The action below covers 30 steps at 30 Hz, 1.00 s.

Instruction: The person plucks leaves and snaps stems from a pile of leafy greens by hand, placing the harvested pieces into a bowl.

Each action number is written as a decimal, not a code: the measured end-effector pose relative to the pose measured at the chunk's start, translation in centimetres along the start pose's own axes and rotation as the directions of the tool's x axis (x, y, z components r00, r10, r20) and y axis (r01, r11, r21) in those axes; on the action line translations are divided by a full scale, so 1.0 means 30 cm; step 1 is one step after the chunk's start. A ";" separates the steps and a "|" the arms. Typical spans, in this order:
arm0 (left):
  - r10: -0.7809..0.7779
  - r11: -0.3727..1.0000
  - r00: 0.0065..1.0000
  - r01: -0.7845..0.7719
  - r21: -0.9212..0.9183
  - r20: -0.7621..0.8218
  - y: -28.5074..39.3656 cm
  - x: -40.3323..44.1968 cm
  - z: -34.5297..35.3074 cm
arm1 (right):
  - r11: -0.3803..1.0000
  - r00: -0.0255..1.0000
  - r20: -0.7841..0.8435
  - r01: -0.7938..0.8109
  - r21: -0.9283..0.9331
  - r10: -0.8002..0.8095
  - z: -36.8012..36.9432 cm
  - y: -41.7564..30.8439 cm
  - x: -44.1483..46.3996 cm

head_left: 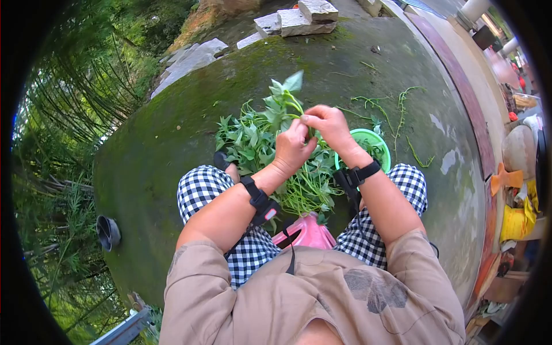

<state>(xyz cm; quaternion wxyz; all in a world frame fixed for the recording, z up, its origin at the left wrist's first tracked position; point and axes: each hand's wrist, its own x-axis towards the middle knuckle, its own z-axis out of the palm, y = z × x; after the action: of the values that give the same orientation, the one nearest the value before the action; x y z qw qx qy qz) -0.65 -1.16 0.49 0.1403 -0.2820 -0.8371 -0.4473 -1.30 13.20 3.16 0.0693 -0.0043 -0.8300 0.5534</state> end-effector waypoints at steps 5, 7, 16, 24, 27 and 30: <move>0.029 0.997 0.993 -0.020 -0.078 0.117 0.006 0.014 0.034 | 0.998 0.992 -0.125 0.000 -0.065 -0.008 -0.020 -0.010 -0.018; 0.030 0.989 0.986 -0.005 -0.145 0.166 0.030 0.042 0.018 | 0.997 0.965 -0.261 0.030 0.068 -0.011 -0.044 -0.028 -0.016; -0.610 0.400 0.631 0.767 -0.501 0.479 -0.050 0.100 -0.009 | 0.445 0.929 -0.109 -0.064 0.893 0.353 -0.260 -0.118 0.013; -0.516 -0.195 0.493 0.729 -0.657 0.701 -0.167 0.156 -0.028 | 0.107 0.912 0.400 -0.390 0.914 -0.090 -0.261 -0.152 -0.006; -0.209 -0.050 0.804 0.559 -0.827 0.556 -0.058 0.207 -0.126 | 0.193 0.921 0.378 -0.390 0.900 0.099 -0.239 -0.148 -0.001; -0.172 -0.059 0.848 0.498 -0.865 0.501 0.023 0.260 -0.223 | 0.569 0.919 0.175 -0.359 0.740 0.352 -0.195 -0.030 0.021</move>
<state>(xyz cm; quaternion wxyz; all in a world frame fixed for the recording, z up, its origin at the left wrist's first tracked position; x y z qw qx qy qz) -6.59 -3.69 8.49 -0.3090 -0.1320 -0.3461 -0.8760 -1.17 18.27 6.28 -0.0513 -0.1393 -0.5030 0.8514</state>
